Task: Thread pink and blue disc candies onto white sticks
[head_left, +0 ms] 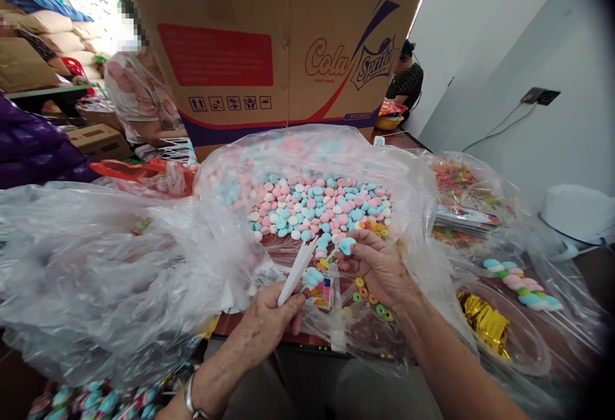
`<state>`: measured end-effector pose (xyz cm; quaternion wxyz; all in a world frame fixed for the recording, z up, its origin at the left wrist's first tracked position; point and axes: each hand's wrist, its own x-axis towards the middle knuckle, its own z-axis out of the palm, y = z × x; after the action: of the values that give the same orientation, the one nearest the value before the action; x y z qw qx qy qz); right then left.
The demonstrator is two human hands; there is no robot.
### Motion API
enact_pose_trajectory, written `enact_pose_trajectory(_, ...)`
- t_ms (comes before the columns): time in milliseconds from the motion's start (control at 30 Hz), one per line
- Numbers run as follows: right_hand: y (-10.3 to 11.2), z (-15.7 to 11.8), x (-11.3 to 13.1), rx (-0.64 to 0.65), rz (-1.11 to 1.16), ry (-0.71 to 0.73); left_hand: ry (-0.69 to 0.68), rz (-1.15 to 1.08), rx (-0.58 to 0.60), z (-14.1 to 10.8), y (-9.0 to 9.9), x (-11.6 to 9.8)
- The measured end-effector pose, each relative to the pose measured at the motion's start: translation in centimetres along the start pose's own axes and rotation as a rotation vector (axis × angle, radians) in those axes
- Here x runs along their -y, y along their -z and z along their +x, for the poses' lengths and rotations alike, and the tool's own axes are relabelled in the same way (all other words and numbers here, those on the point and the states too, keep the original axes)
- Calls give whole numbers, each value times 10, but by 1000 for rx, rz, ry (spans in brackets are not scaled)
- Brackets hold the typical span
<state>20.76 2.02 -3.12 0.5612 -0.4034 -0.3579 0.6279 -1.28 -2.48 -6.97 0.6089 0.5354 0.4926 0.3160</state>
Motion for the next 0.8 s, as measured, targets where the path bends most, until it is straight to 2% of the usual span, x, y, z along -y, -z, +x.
enact_pose_trajectory(167,-1,0,-3,29,2,5,-20,84,-20,0,0,-8)
enact_pose_trajectory(433,-4,3,0,14,-22,48,-29,97,-29,-2,-2,-17)
enact_pose_trajectory(633,-1,5,-6,3,-51,57,-14,106,-23,-1,-2,-17)
enact_pose_trajectory(800,3,5,-12,23,-165,121,-11,98,-28,-1,-2,-16)
